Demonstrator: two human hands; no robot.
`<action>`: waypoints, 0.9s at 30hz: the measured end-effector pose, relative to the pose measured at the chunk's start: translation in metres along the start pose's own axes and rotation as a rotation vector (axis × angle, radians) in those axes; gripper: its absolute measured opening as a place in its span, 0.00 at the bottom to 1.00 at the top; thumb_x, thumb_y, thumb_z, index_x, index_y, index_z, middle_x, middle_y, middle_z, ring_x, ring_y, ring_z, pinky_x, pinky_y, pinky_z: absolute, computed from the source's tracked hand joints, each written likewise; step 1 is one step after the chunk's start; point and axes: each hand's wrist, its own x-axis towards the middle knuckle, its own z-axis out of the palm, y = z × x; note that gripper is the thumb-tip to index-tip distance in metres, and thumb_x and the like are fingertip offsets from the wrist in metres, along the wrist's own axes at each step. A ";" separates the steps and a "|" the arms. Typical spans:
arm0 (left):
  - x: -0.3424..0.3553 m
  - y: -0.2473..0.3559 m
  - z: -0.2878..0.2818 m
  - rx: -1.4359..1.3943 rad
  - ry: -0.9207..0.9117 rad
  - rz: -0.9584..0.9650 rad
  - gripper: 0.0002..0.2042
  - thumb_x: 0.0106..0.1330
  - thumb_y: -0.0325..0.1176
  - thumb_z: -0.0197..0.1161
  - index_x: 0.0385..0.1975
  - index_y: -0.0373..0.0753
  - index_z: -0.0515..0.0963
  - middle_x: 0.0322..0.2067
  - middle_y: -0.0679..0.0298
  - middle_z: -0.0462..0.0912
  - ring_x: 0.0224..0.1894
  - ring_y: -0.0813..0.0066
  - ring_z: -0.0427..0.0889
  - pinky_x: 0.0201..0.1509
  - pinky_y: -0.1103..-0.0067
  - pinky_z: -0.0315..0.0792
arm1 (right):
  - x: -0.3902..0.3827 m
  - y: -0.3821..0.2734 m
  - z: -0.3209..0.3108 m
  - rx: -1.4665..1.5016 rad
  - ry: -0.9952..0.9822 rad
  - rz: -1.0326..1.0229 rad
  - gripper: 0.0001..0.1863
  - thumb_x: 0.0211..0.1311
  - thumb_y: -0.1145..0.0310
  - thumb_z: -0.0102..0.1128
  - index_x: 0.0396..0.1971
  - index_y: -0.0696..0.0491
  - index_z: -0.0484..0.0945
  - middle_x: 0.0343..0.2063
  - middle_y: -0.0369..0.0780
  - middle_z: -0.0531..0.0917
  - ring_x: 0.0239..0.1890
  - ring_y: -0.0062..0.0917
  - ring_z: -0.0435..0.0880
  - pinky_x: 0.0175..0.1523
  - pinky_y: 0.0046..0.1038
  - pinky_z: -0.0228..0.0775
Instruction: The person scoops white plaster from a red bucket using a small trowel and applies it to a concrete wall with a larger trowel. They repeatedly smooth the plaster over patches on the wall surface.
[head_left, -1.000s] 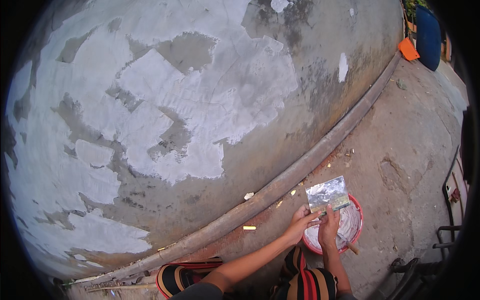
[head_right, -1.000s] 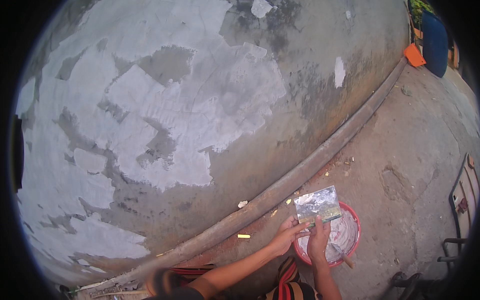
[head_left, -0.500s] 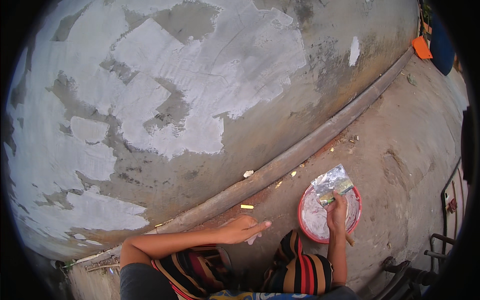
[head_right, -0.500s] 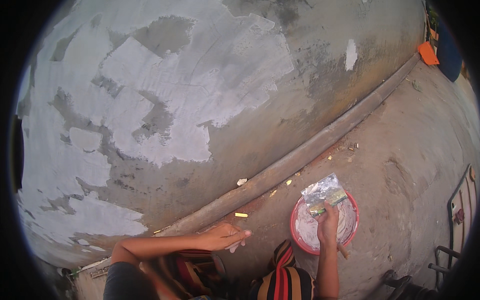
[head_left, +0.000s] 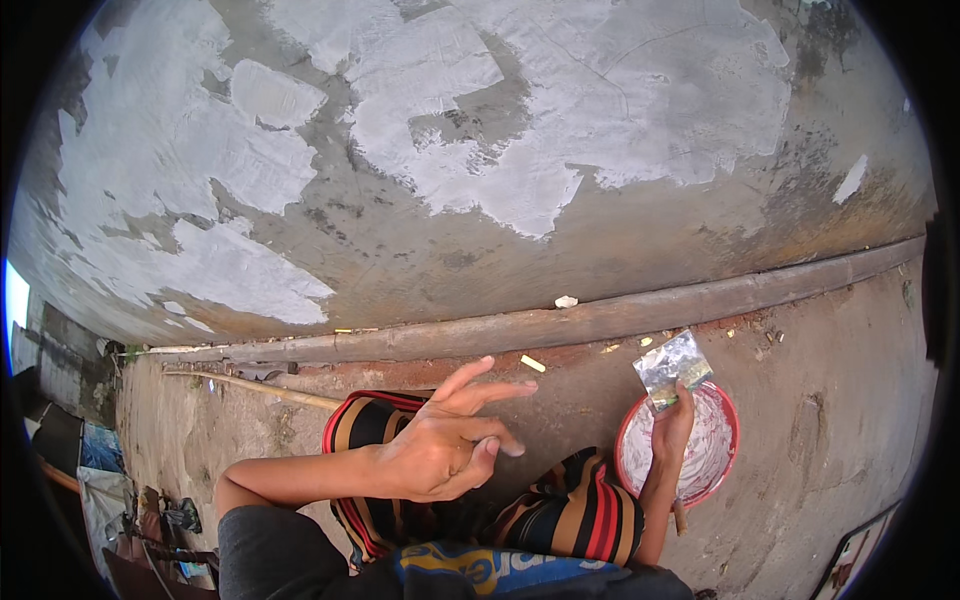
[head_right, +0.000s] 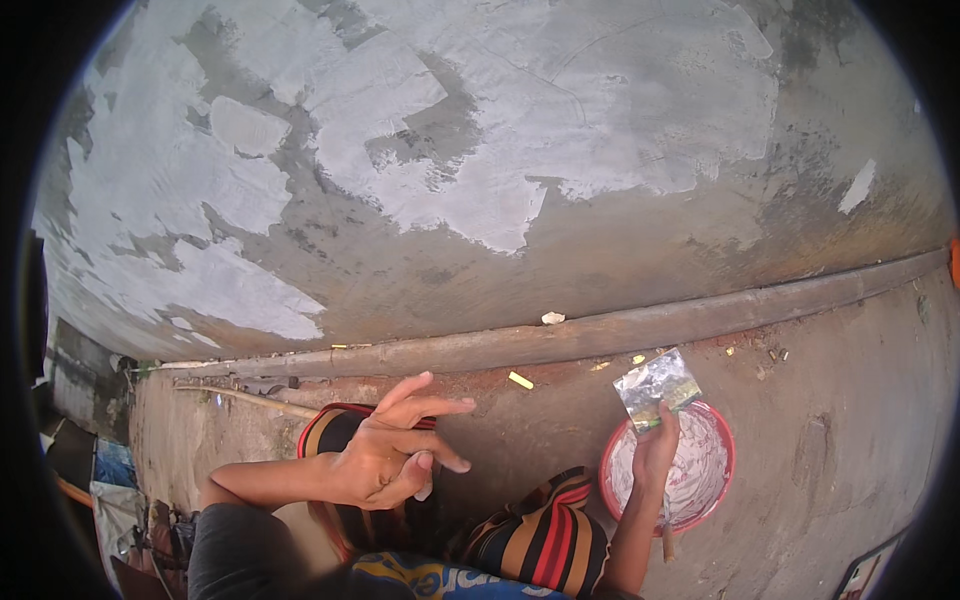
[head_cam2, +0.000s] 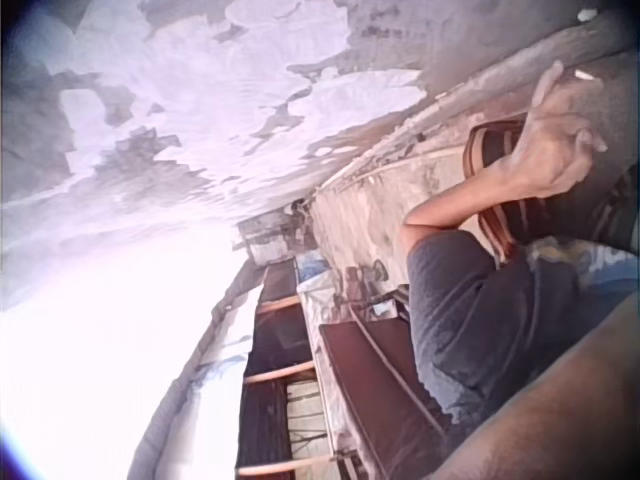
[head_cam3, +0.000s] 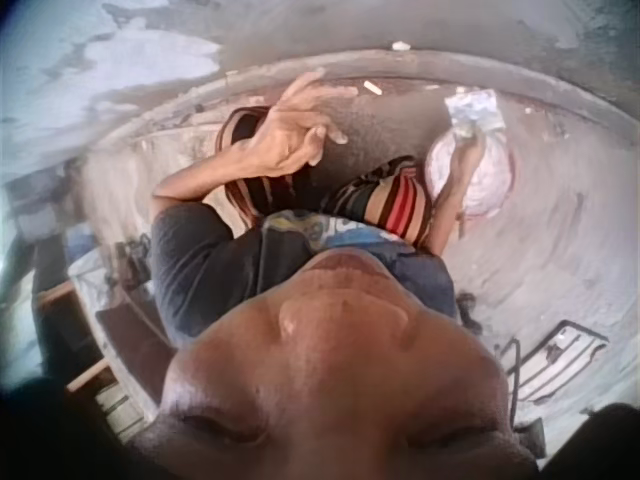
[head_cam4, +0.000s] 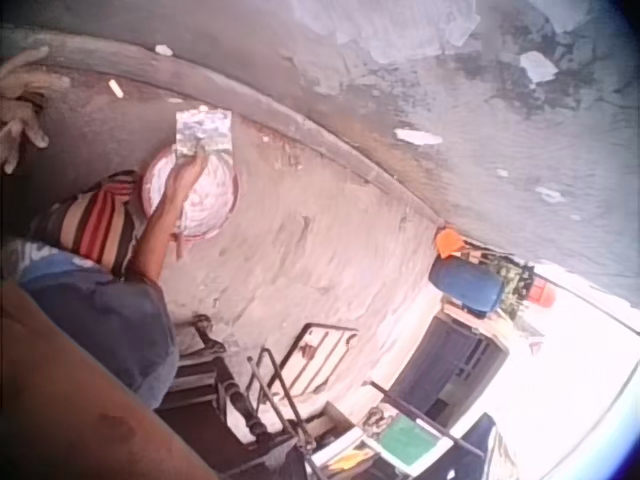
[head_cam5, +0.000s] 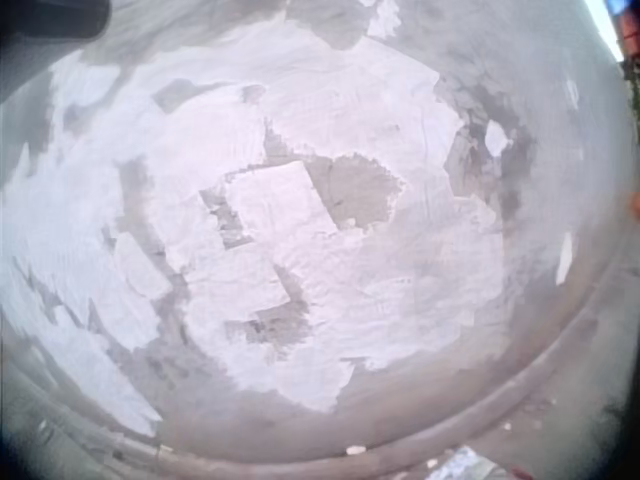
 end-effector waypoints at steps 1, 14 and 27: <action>-0.001 0.004 0.001 0.010 -0.012 -0.015 0.19 0.60 0.20 0.52 0.52 0.32 0.75 0.53 0.58 0.79 0.56 0.62 0.78 0.75 0.61 0.48 | 0.004 0.000 0.003 -0.011 -0.032 0.014 0.17 0.69 0.63 0.53 0.52 0.56 0.69 0.46 0.39 0.78 0.45 0.26 0.80 0.42 0.34 0.75; -0.012 0.046 0.021 -0.216 0.083 0.034 0.03 0.61 0.19 0.58 0.28 0.28 0.71 0.51 0.42 0.75 0.68 0.45 0.61 0.64 0.57 0.68 | 0.007 -0.014 0.007 -0.047 -0.144 0.070 0.19 0.71 0.64 0.49 0.55 0.59 0.68 0.52 0.41 0.76 0.52 0.27 0.77 0.56 0.31 0.69; 0.025 0.002 0.051 0.163 -0.732 -0.144 0.20 0.65 0.38 0.60 0.52 0.33 0.70 0.37 0.51 0.81 0.45 0.54 0.82 0.49 0.71 0.77 | 0.018 -0.077 0.055 -0.147 0.126 0.069 0.15 0.70 0.67 0.46 0.51 0.58 0.69 0.47 0.43 0.79 0.48 0.29 0.81 0.52 0.33 0.77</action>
